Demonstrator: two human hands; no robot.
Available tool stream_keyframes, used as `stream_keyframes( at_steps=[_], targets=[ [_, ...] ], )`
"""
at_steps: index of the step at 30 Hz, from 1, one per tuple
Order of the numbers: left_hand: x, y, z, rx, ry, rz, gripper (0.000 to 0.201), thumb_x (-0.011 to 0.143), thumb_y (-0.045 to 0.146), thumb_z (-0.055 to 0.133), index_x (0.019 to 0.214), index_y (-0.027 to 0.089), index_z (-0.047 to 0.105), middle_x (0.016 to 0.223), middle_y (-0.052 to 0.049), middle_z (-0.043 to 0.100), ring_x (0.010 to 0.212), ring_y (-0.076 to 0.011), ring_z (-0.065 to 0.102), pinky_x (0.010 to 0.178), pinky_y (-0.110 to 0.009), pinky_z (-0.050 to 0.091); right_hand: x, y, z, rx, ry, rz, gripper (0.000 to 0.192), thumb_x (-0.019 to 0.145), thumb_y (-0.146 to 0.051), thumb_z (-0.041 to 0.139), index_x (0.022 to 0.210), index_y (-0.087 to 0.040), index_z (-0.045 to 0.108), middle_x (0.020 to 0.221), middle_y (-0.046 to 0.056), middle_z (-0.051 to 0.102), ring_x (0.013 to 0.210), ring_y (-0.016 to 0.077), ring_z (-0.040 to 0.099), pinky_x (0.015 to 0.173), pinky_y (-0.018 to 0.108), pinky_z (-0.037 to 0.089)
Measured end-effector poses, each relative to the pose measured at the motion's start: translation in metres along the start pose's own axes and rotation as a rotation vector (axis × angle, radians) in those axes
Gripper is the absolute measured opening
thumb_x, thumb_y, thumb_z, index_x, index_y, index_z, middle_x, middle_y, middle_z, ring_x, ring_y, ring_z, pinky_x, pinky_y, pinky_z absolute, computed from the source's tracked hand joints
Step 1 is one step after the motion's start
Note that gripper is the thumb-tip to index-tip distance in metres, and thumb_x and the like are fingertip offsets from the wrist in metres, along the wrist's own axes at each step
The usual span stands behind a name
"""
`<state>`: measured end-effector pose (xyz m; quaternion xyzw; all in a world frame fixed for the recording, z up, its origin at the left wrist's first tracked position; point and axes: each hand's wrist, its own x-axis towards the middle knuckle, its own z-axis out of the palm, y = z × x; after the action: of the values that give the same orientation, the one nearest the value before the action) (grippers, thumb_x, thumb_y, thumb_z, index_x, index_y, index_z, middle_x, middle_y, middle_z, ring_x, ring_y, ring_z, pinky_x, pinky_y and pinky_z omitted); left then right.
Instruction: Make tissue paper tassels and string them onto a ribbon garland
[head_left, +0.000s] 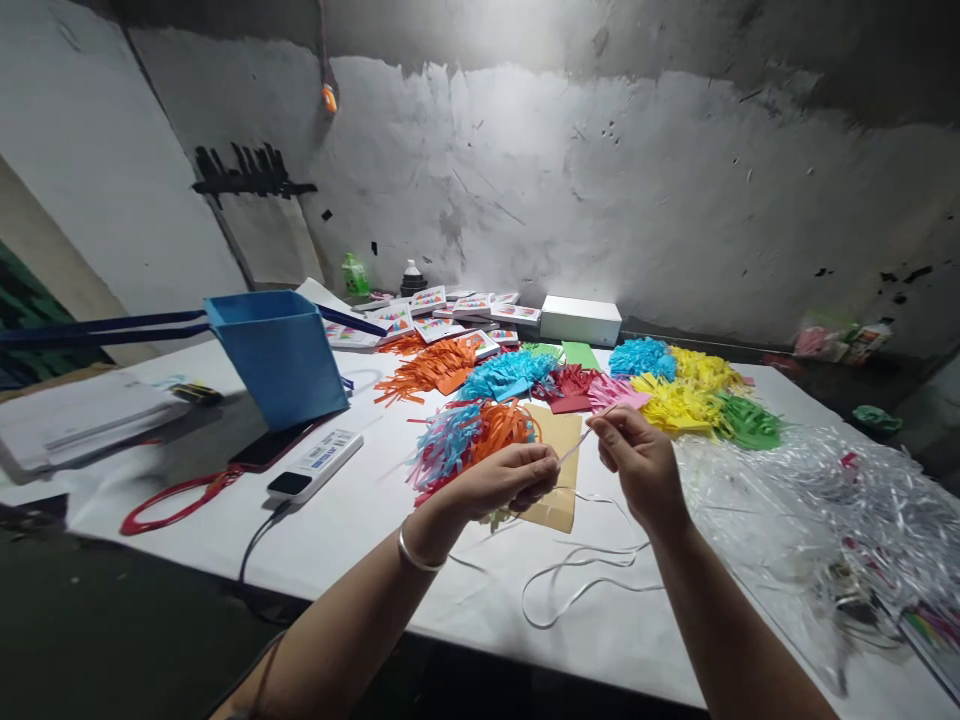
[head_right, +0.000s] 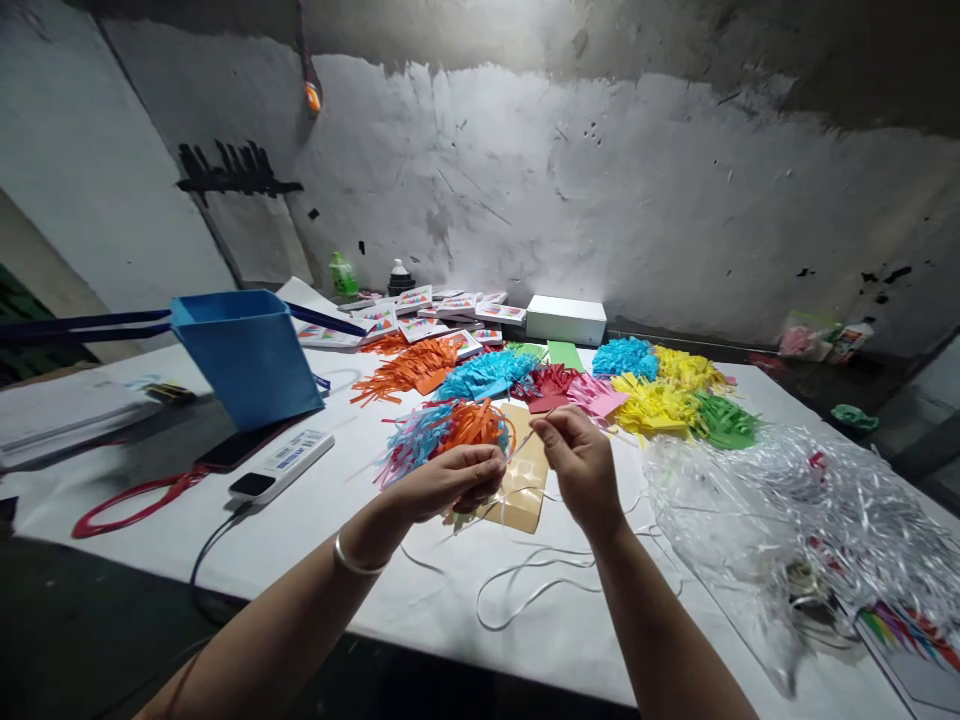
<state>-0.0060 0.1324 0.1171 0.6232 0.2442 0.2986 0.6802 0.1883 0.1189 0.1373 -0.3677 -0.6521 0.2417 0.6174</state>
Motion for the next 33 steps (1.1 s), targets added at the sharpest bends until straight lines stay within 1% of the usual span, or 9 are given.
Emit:
stream_keyframes(
  at_steps=[3,7,13,20,24,27,29,31,33],
  targets=[
    [0.000,0.003,-0.005,0.100,0.018,0.022,0.047,0.086,0.062,0.060,0.072,0.020,0.045,0.060,0.008,0.036,0.047,-0.0063,0.029,0.042,-0.020,0.023,0.007,0.000,-0.017,0.101,0.050,0.037,0.023,0.092,-0.040,0.064,0.082,-0.019,0.064,0.066,-0.005,0.047,0.047,0.0059,0.039,0.043,0.022,0.029],
    [0.001,0.010,-0.014,0.282,0.094,0.104,0.047,0.088,0.063,0.056,0.072,0.020,0.048,0.059,0.007,0.039,0.048,-0.0082,0.031,0.046,-0.022,0.025,0.012,0.000,-0.039,0.170,0.133,0.040,0.023,0.089,-0.041,0.067,0.083,-0.019,0.064,0.068,-0.004,0.051,0.048,0.0062,0.042,0.044,0.023,0.031],
    [0.012,0.019,-0.013,0.577,0.247,0.284,0.036,0.091,0.046,0.059,0.070,0.019,0.055,0.065,0.003,0.047,0.061,-0.0131,0.040,0.057,-0.025,0.029,0.009,-0.003,-0.054,0.164,0.248,0.009,0.019,0.087,-0.036,0.072,0.080,-0.019,0.067,0.075,-0.003,0.055,0.050,0.0056,0.044,0.047,0.024,0.032],
    [0.022,0.015,0.010,0.744,0.234,0.361,0.034,0.097,0.039,0.049,0.071,0.019,0.057,0.066,0.001,0.053,0.063,-0.0148,0.047,0.062,-0.025,0.033,0.009,-0.007,-0.066,0.206,0.393,-0.004,0.018,0.085,-0.032,0.074,0.079,-0.018,0.065,0.060,-0.007,0.051,0.047,0.0055,0.043,0.047,0.023,0.031],
    [0.028,0.005,0.013,0.776,0.154,0.337,0.036,0.098,0.042,0.047,0.074,0.018,0.059,0.067,0.000,0.054,0.061,-0.0136,0.045,0.059,-0.023,0.034,0.011,-0.012,-0.069,0.292,0.368,0.046,0.025,0.081,-0.040,0.076,0.081,-0.020,0.061,0.056,-0.008,0.052,0.048,0.0066,0.048,0.047,0.021,0.037],
    [0.031,-0.014,0.002,0.781,0.047,0.279,0.040,0.097,0.047,0.047,0.075,0.017,0.063,0.065,0.001,0.056,0.058,-0.0123,0.044,0.056,-0.021,0.035,0.010,-0.018,-0.078,0.364,0.278,0.159,0.034,0.079,-0.052,0.075,0.084,-0.023,0.058,0.059,-0.007,0.054,0.043,0.0079,0.048,0.038,0.020,0.036],
    [0.032,-0.030,-0.012,0.782,0.014,0.234,0.042,0.095,0.050,0.049,0.075,0.016,0.065,0.064,0.001,0.057,0.058,-0.0121,0.045,0.054,-0.021,0.036,0.008,-0.020,-0.092,0.383,0.236,0.243,0.036,0.075,-0.052,0.077,0.084,-0.022,0.058,0.055,-0.009,0.050,0.035,0.0056,0.038,0.030,0.018,0.027],
    [0.030,-0.044,-0.031,0.783,0.037,0.195,0.042,0.093,0.050,0.052,0.077,0.015,0.067,0.065,-0.001,0.060,0.059,-0.0128,0.049,0.056,-0.021,0.039,0.005,-0.019,-0.116,0.380,0.259,0.287,0.038,0.070,-0.047,0.083,0.084,-0.021,0.060,0.053,-0.011,0.045,0.035,0.0032,0.031,0.028,0.015,0.023],
    [0.028,-0.054,-0.049,0.789,0.108,0.169,0.041,0.091,0.048,0.053,0.076,0.014,0.067,0.067,-0.002,0.061,0.061,-0.0139,0.050,0.058,-0.022,0.041,0.001,-0.015,-0.148,0.360,0.347,0.291,0.039,0.064,-0.043,0.088,0.084,-0.021,0.062,0.057,-0.009,0.048,0.039,0.0024,0.034,0.029,0.013,0.024]
  ],
)
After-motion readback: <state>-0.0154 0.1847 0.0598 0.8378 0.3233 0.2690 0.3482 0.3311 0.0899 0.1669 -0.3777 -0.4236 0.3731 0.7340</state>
